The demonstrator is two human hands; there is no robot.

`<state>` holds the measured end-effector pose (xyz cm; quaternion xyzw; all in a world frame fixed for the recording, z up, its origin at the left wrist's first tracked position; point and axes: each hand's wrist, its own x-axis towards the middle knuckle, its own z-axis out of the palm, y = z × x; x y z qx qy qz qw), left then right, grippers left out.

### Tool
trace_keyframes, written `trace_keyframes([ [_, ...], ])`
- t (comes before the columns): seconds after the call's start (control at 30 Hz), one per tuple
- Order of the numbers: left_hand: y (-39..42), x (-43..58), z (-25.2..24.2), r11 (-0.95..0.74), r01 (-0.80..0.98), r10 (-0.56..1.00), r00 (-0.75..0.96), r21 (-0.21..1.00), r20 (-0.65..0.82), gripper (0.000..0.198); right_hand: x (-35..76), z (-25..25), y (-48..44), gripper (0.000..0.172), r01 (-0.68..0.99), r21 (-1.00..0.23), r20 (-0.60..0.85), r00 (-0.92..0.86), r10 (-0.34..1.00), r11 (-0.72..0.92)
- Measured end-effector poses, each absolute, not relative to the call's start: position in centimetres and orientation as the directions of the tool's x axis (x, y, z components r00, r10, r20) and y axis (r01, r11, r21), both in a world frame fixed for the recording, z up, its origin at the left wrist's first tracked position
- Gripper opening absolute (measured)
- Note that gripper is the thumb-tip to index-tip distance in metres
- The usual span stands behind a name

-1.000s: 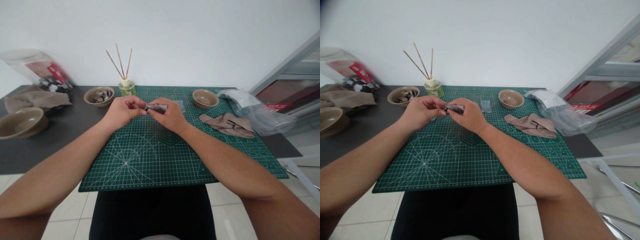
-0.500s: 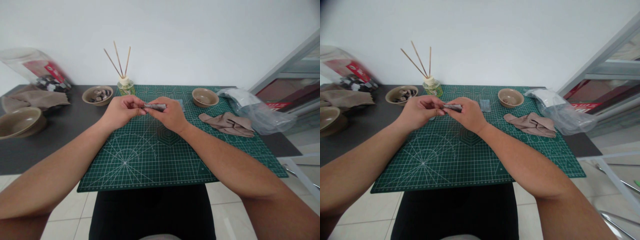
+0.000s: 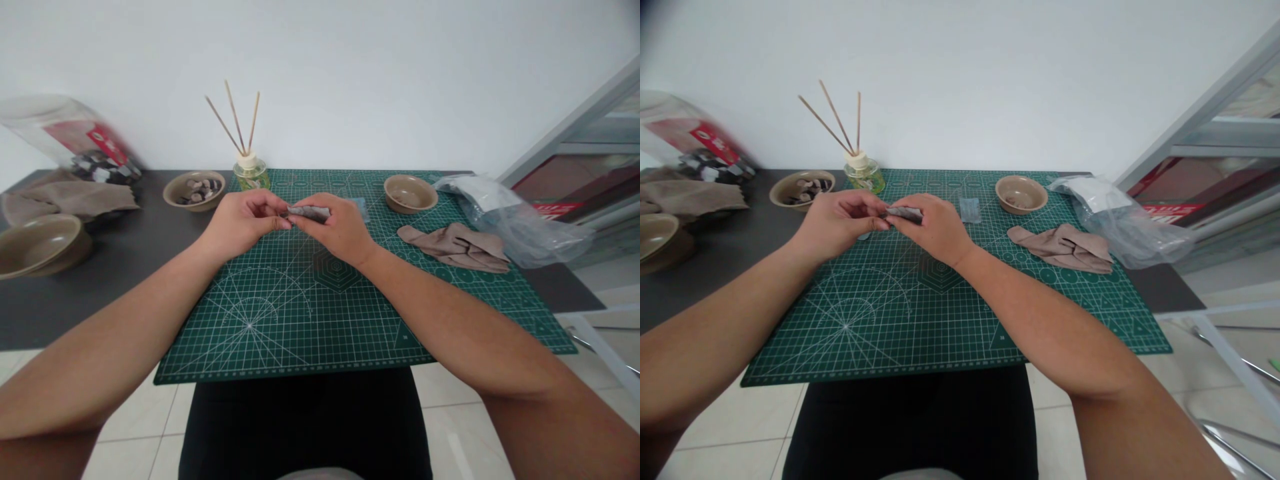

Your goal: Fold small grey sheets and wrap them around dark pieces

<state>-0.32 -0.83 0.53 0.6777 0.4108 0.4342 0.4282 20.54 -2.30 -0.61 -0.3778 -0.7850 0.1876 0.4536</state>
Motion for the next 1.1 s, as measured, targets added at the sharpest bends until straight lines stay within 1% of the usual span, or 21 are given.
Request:
trace_keyframes([
  [0.17,-0.7,-0.29,0.34,-0.288,0.196,0.929,0.295,0.937,0.224,0.022,20.51,-0.68,-2.18,0.017,0.432,-0.643,0.564,-0.292,0.773,0.632],
  [0.3,-0.76,-0.21,0.36,-0.273,0.161,0.933,0.284,0.948,0.221,0.021,20.32,-0.54,-2.46,0.017,0.46,-0.624,0.582,-0.266,0.769,0.631],
  [0.47,-0.95,-0.15,0.51,-0.275,0.128,0.936,0.262,0.953,0.235,0.024,20.28,-0.2,-2.73,0.014,0.476,-0.598,0.614,-0.244,0.751,0.644],
  [0.6,-1.11,-0.03,0.63,-0.269,0.084,0.941,0.235,0.959,0.243,0.024,20.55,0.11,-2.75,0.014,0.477,-0.602,0.612,-0.238,0.754,0.64],
  [0.83,-1.16,0.0,0.67,-0.281,0.091,0.938,0.236,0.955,0.253,0.024,20.4,-0.15,-2.63,0.017,0.461,-0.605,0.599,-0.274,0.752,0.65],
  [1.1,-0.78,-0.2,0.19,-0.273,0.109,0.938,0.25,0.956,0.24,0.025,20.37,-0.19,-2.63,0.015,0.479,-0.612,0.575,-0.276,0.77,0.629],
])
